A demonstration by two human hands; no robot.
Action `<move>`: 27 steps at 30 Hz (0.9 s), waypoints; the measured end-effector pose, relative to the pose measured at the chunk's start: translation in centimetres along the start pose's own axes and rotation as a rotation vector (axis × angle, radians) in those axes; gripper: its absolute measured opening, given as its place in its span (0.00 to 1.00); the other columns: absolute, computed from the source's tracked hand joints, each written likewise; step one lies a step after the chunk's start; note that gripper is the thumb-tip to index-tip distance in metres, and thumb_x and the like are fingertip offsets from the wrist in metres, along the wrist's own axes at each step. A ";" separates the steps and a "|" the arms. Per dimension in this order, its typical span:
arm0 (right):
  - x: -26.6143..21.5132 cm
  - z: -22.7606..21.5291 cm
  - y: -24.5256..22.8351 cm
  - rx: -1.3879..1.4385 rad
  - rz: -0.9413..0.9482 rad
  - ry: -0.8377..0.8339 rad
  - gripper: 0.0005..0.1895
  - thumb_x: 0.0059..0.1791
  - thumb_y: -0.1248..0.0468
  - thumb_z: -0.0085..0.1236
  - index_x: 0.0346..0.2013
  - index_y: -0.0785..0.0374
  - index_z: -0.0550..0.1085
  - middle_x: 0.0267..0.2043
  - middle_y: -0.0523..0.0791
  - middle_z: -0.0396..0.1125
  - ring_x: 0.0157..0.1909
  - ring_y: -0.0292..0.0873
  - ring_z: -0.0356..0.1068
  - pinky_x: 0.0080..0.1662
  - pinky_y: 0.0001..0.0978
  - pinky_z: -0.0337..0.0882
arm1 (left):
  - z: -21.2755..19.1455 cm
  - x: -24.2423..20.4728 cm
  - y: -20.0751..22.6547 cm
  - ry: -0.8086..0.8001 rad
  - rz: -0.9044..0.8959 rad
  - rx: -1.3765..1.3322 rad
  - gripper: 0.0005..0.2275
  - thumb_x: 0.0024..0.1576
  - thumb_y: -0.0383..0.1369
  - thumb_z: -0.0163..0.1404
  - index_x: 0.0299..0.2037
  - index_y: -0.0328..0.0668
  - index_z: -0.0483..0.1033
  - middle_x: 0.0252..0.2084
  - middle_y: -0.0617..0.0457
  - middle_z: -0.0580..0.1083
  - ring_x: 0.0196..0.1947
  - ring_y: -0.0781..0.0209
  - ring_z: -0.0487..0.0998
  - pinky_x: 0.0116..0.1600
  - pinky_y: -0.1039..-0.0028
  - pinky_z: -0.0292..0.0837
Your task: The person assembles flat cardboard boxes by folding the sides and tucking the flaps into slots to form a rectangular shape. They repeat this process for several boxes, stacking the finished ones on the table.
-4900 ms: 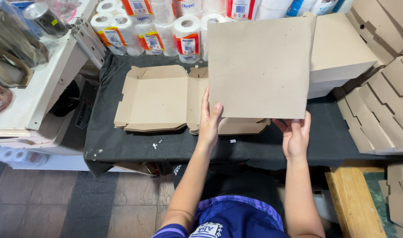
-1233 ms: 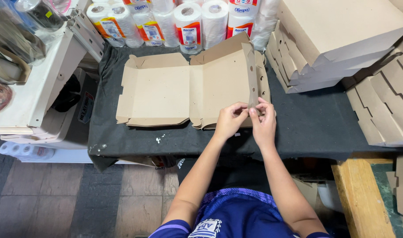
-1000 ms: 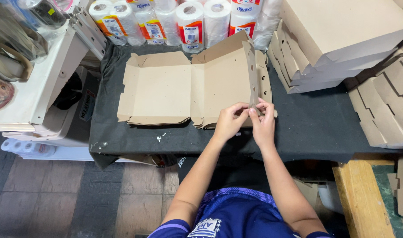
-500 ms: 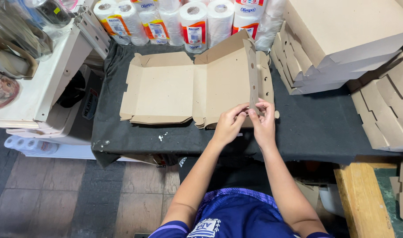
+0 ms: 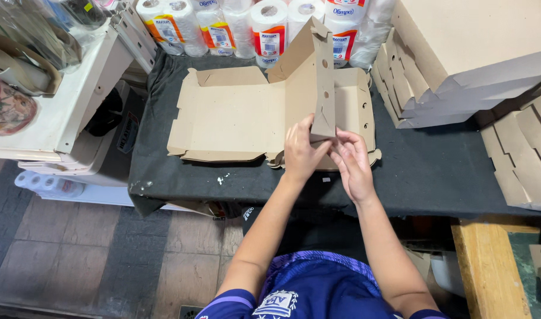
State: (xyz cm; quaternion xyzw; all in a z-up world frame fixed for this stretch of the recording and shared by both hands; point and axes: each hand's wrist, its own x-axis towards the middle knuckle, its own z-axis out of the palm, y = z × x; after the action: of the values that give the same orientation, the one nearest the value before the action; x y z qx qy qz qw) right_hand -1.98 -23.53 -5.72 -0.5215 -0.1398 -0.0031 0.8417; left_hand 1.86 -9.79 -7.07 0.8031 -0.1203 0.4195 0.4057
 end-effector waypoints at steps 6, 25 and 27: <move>-0.1 0.7 -0.5 0.029 -0.006 -0.052 0.24 0.54 0.57 0.48 0.61 0.62 0.59 0.71 0.55 0.56 0.72 0.55 0.57 0.66 0.51 0.64 | -2.5 5.9 1.3 0.103 0.118 -0.048 0.32 0.39 0.31 0.66 0.57 0.36 0.68 0.38 0.44 0.72 0.37 0.43 0.75 0.47 0.58 0.70; 0.9 -2.4 -1.5 -0.064 -0.091 0.016 0.23 0.54 0.55 0.49 0.60 0.58 0.58 0.73 0.55 0.52 0.70 0.55 0.60 0.64 0.50 0.66 | -12.6 12.0 6.9 0.097 0.567 -0.259 0.29 0.38 0.40 0.65 0.50 0.35 0.75 0.37 0.46 0.76 0.36 0.47 0.76 0.52 0.50 0.73; 0.8 -2.1 -1.4 -0.053 -0.091 0.004 0.22 0.54 0.55 0.49 0.60 0.58 0.58 0.72 0.55 0.52 0.70 0.55 0.59 0.64 0.50 0.65 | -13.3 13.3 7.4 0.092 0.628 -0.214 0.28 0.40 0.40 0.64 0.51 0.35 0.77 0.37 0.48 0.76 0.36 0.49 0.77 0.53 0.52 0.73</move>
State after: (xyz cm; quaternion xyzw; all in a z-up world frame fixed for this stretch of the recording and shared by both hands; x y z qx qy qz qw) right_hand -0.93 -25.91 -5.21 -0.5367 -0.1616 -0.0464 0.8268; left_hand -1.48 -2.54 11.51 0.6600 -0.3867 0.5447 0.3438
